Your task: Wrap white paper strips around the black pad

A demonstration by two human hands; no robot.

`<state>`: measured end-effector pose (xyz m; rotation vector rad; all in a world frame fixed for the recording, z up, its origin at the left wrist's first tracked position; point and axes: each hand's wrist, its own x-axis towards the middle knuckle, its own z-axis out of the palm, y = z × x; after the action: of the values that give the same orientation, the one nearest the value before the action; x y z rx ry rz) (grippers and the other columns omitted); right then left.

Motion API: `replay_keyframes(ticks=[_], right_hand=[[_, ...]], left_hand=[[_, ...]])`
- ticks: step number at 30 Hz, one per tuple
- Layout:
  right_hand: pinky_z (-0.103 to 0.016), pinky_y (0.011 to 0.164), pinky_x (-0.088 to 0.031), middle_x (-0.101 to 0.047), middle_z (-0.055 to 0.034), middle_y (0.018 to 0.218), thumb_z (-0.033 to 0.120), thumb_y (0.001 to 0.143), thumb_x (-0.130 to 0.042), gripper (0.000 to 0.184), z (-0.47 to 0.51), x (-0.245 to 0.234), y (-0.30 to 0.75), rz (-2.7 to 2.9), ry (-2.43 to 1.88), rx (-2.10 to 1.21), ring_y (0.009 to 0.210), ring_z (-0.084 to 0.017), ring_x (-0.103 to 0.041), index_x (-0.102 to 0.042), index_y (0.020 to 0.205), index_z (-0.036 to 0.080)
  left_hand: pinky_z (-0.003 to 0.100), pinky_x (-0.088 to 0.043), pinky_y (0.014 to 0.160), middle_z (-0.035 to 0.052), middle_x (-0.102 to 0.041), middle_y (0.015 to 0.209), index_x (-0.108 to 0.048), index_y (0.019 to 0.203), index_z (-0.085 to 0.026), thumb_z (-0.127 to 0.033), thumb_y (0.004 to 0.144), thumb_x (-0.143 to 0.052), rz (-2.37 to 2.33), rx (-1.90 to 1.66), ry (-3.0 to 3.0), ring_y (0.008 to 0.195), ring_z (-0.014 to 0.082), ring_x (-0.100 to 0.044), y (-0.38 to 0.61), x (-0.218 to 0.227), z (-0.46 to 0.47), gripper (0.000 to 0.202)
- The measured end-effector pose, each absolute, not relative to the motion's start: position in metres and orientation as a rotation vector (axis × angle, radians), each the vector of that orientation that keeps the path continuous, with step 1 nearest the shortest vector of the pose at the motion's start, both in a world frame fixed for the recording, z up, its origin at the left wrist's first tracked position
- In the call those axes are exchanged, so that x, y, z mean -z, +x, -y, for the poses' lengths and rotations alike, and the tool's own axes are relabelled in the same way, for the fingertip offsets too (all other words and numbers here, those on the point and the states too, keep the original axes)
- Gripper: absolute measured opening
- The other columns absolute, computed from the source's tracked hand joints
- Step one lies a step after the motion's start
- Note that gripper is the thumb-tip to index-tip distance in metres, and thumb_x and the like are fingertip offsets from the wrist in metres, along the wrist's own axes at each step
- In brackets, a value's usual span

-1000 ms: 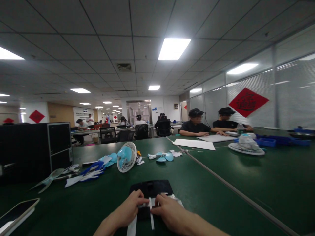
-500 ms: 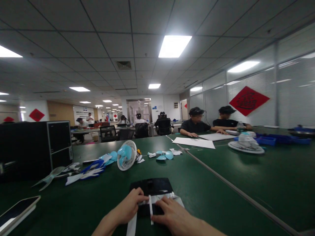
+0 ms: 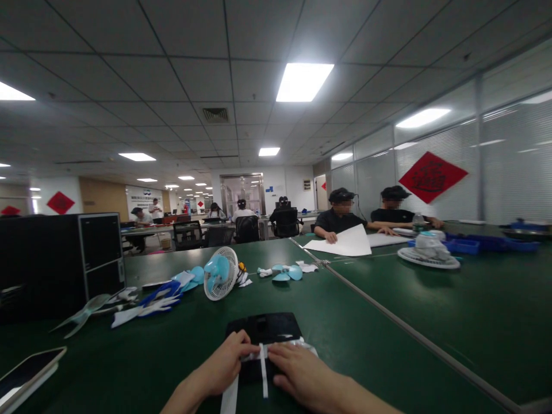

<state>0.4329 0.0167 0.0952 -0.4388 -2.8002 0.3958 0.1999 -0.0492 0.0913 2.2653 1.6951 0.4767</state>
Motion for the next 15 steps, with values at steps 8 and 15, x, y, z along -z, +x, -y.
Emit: replay_keyframes(ticks=[8,15], right_hand=[[-0.038,0.113,-0.027,-0.042,-0.0081,0.146,0.043,0.094,-0.037,0.051,-0.031,-0.096,0.463,2.842,-0.531,-0.46,0.134,-0.023,-0.037,-0.039,0.141,0.023],[-0.039,0.113,-0.025,-0.04,-0.0054,0.147,0.045,0.094,-0.034,0.051,-0.038,-0.1,0.483,2.824,-0.678,-0.51,0.135,-0.022,-0.035,-0.04,0.141,0.027]], left_hand=[[0.028,-0.037,0.09,0.0018,-0.051,0.11,-0.059,0.118,-0.032,-0.003,0.079,-0.032,-1.703,-0.49,2.269,0.1,0.0157,-0.047,0.196,-0.093,0.052,0.055],[0.028,-0.038,0.087,0.002,-0.053,0.11,-0.064,0.109,-0.029,-0.015,0.087,-0.037,-1.734,-0.48,2.261,0.1,0.0168,-0.049,0.186,-0.095,0.056,0.037]])
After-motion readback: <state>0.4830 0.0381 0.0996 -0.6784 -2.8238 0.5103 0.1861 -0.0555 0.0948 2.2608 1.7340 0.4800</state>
